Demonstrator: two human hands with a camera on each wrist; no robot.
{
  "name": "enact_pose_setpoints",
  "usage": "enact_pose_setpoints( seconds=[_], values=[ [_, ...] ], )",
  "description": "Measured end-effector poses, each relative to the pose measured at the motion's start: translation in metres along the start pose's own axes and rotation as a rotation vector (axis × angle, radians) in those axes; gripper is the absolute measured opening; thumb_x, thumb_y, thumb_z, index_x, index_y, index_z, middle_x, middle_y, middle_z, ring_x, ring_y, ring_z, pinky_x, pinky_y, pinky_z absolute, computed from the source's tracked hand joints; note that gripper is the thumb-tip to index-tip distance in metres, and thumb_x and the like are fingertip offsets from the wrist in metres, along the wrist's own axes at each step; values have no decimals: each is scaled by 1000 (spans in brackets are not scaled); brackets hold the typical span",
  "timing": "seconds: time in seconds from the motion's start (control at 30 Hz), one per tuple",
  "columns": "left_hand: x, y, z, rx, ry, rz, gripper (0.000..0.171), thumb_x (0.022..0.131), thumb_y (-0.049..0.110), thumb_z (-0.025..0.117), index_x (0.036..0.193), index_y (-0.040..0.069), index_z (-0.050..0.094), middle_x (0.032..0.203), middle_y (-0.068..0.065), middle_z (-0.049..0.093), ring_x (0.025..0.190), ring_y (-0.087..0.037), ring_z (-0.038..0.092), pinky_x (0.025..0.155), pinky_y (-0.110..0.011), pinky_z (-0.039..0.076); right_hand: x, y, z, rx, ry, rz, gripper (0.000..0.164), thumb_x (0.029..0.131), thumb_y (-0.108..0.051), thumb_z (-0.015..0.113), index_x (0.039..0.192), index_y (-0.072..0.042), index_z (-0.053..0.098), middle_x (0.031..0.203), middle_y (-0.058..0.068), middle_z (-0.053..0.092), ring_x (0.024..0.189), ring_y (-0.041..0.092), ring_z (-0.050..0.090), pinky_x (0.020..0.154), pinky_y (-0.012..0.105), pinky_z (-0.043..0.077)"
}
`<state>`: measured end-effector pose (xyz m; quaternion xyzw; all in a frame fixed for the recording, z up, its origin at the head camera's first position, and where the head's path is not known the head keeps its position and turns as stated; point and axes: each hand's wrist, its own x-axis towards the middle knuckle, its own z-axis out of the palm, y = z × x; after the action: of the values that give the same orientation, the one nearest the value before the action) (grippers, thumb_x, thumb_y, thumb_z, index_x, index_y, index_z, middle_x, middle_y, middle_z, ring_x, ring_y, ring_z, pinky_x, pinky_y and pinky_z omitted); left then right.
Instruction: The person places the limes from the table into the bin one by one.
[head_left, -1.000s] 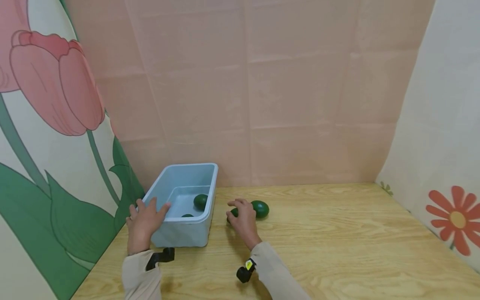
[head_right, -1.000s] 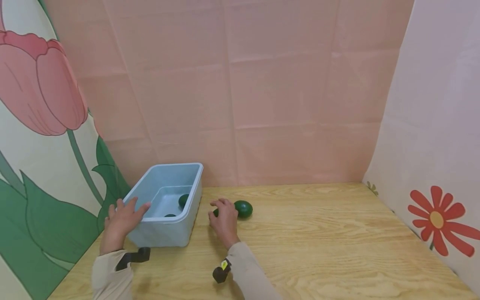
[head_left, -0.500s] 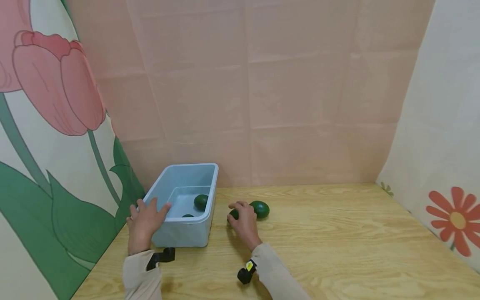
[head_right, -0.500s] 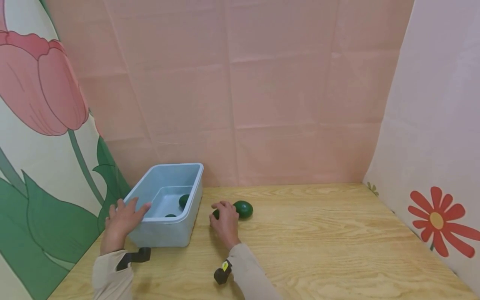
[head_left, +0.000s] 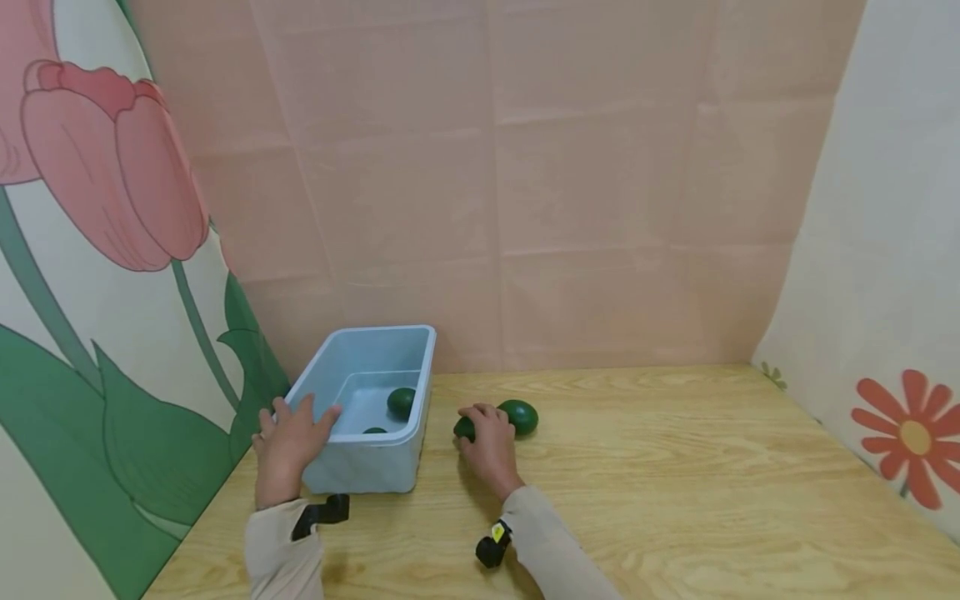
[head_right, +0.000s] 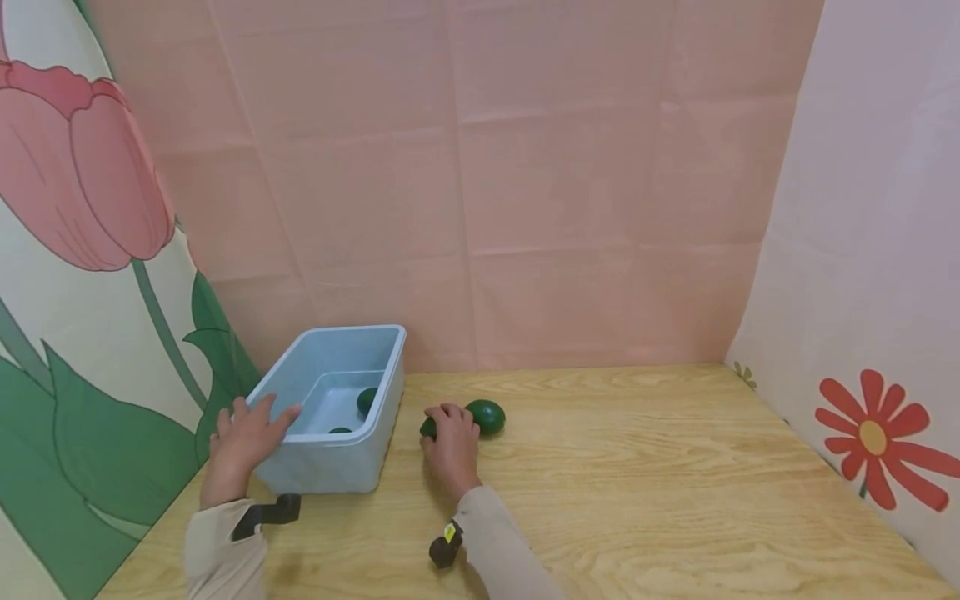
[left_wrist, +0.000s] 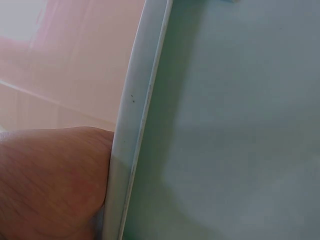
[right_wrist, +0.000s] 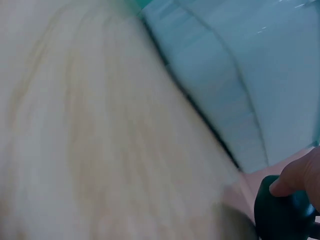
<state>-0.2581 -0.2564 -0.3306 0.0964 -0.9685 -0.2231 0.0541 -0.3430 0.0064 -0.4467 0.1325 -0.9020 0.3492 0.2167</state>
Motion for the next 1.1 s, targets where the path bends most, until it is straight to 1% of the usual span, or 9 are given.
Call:
enact_pose_setpoints(
  seconds=[0.2,0.5,0.73,1.1],
  values=[
    [-1,1,-1,1,4,5,74,99,49,38,149,-4,23,150,-43,2,137,-63,-3,104,-78,8,-2,5,3,-62,-2,-31,42,81,-12,74,120,-18,65,131,11,59,120,34,50,86,48,42],
    [-1,1,-1,2,5,11,74,99,49,38,149,-4,24,149,-43,3,137,-64,-2,103,-79,9,-2,6,3,-83,-24,-14,48,81,-8,73,126,-20,61,132,11,56,120,34,48,88,47,43],
    [-2,2,-1,-2,-1,1,73,99,47,39,149,-4,24,150,-43,3,136,-64,-2,103,-79,9,-3,5,2,-57,-28,0,47,80,-8,74,124,-18,61,129,11,57,117,33,49,87,47,43],
    [-4,4,-2,-2,6,4,72,99,46,39,148,-5,24,150,-43,3,136,-64,-2,104,-78,9,-2,5,-1,-14,-34,48,48,80,-14,75,125,-19,61,127,11,58,115,32,50,89,48,44]
  ],
)
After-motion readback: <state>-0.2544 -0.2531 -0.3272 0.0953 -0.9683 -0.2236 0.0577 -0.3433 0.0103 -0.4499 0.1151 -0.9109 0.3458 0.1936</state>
